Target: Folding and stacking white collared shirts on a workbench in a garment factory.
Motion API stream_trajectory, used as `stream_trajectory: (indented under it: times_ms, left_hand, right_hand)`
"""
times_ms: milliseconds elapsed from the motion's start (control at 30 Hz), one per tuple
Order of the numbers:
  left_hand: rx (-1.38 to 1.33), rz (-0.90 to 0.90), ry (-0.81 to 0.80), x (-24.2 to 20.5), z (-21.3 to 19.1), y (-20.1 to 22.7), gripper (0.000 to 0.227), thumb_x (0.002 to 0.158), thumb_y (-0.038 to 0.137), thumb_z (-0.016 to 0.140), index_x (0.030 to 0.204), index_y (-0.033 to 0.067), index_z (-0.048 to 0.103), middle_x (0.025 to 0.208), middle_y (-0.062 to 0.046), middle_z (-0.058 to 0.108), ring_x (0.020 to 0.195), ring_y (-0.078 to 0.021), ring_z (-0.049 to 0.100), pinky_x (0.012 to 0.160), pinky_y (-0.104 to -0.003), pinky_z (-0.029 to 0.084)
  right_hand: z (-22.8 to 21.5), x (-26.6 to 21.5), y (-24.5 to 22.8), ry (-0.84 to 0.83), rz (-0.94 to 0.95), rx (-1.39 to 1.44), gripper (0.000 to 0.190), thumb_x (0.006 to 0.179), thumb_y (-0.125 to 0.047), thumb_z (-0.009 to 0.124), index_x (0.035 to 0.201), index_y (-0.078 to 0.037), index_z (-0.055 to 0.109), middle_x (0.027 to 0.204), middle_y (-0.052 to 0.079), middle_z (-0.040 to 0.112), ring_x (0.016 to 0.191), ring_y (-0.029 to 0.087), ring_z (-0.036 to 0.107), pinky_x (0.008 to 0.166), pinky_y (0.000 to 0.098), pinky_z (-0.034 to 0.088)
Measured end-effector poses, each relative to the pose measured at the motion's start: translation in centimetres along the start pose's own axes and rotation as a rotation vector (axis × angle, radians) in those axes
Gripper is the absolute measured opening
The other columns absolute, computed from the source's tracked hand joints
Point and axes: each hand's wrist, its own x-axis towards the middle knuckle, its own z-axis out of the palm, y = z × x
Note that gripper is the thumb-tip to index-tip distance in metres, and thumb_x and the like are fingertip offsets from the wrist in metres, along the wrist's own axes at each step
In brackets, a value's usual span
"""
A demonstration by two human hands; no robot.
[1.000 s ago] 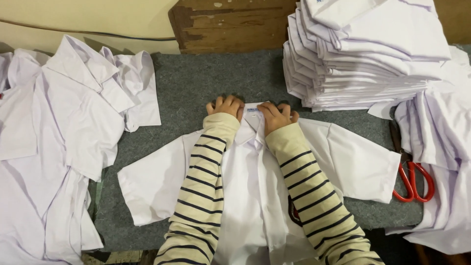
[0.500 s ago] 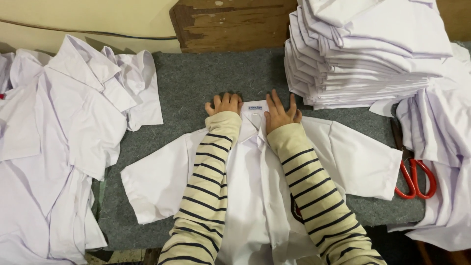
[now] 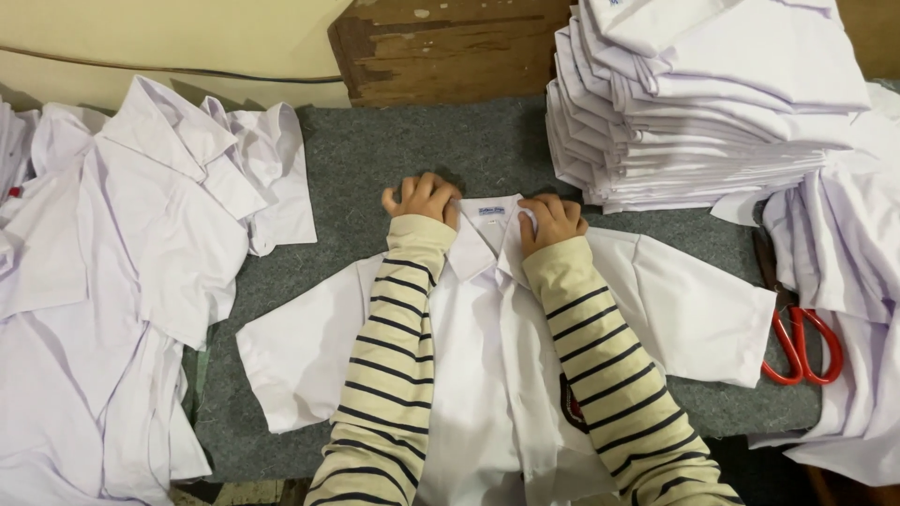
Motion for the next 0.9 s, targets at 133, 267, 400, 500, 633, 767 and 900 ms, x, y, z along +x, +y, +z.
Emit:
stream_trajectory:
  times_ms: [133,267,400,500,633,767,900]
  left_hand:
    - [0.068,0.012,-0.062,-0.3,-0.1,0.6,0.005,0.085,0.030,0.067,0.082,0.0303,0.062,0.101,0.006,0.056,0.116,-0.0232,0.046,0.104,-0.062,0.019]
    - [0.121,-0.078,-0.061,-0.5,-0.5,1.5,0.006,0.087,0.031,0.066,0.082,0.0304,0.064,0.103,0.004,0.060,0.117,-0.0252,0.050,0.107,-0.062,0.017]
    - [0.178,-0.140,-0.134,-0.3,0.1,1.7,0.007,0.089,0.036,0.061,0.086,0.0299,0.062,0.111,0.005,0.060,0.120,-0.0240,0.045,0.109,-0.062,0.014]
    - [0.183,-0.113,-0.119,-0.5,1.0,1.4,0.010,0.090,0.037,0.061,0.090,0.0266,0.062,0.115,0.003,0.060,0.122,-0.0260,0.046,0.109,-0.063,0.015]
    - [0.164,0.024,-0.087,-0.7,0.7,3.1,0.017,0.085,0.032,0.066,0.100,0.0227,0.065,0.123,0.000,0.056,0.122,-0.0281,0.045,0.108,-0.063,0.022]
    - [0.006,0.243,-0.210,-0.8,4.2,5.7,0.022,0.088,0.030,0.059,0.110,0.0292,0.063,0.116,0.004,0.056,0.118,-0.0229,0.050,0.103,-0.053,0.035]
    - [0.018,0.167,-0.264,-1.9,6.2,5.3,0.036,0.086,0.034,0.062,0.121,0.0278,0.059,0.128,0.005,0.050,0.125,-0.0211,0.046,0.103,-0.047,0.038]
  right_hand:
    - [-0.8,-0.2,-0.7,-0.003,-0.021,-0.062,0.021,0.096,-0.044,0.063,0.114,-0.036,0.069,0.117,-0.010,0.054,0.119,0.023,0.047,0.098,0.0501,0.041]
    - [-0.5,-0.3,-0.6,-0.028,-0.047,-0.128,0.025,0.099,-0.047,0.056,0.119,-0.037,0.069,0.119,-0.008,0.053,0.124,0.029,0.047,0.099,0.0578,0.039]
    - [-0.3,-0.5,-0.8,-0.024,-0.046,-0.160,0.027,0.101,-0.047,0.053,0.121,-0.037,0.068,0.120,-0.006,0.052,0.126,0.032,0.046,0.100,0.0602,0.038]
    - [-0.6,-0.7,-1.1,-0.021,-0.029,-0.167,0.031,0.102,-0.049,0.050,0.126,-0.039,0.066,0.120,-0.003,0.052,0.125,0.038,0.048,0.100,0.0647,0.037]
    - [-1.3,-1.3,-1.6,-0.026,-0.053,-0.184,0.031,0.100,-0.039,0.056,0.130,-0.037,0.065,0.125,-0.002,0.048,0.131,0.042,0.040,0.102,0.0684,0.034]
    - [-1.4,-0.8,-2.3,0.022,-0.036,-0.181,0.031,0.098,-0.037,0.058,0.129,-0.040,0.064,0.127,-0.003,0.046,0.132,0.041,0.038,0.104,0.0697,0.032]
    - [-0.9,-0.5,-2.2,0.080,-0.095,-0.149,0.028,0.101,-0.031,0.055,0.126,-0.042,0.063,0.127,-0.006,0.046,0.132,0.036,0.036,0.106,0.0661,0.032]
